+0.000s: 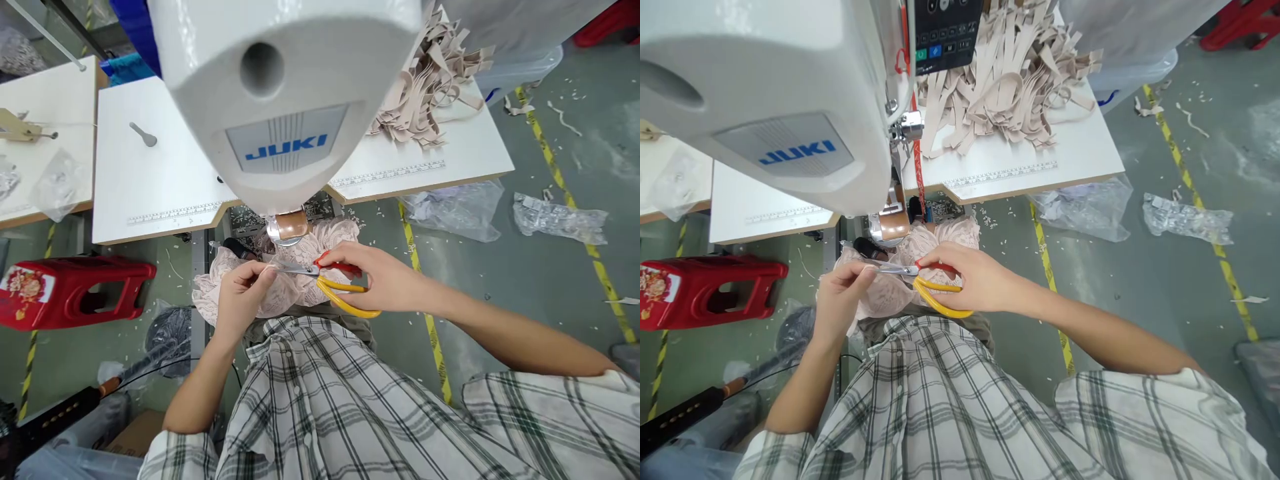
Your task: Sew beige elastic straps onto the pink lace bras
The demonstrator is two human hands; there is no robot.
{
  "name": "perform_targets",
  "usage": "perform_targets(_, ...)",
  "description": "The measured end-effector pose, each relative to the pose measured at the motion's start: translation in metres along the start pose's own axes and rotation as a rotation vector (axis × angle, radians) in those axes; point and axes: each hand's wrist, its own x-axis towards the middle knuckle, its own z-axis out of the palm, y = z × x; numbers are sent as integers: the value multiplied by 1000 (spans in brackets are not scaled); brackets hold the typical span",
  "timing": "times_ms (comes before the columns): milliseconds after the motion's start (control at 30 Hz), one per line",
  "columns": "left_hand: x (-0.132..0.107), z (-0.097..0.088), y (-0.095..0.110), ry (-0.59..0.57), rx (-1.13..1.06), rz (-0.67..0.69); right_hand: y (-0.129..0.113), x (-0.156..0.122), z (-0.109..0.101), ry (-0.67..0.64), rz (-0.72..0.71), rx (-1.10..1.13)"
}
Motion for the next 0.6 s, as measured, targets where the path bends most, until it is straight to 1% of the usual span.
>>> perform_targets(167,0,-1,-5,-57,-40,4,-6,9,0,-32,4,25)
perform_targets(300,1,-2,-7,-73,-54,-12,-6,13,-2,-60,-11,38)
perform_targets(500,2,-3,-4,-108,-45,-6,-5,17,-11,-105,3,11)
perform_targets(600,3,-3,-3,-118,-24,-27,-3,17,-13,-122,9,17)
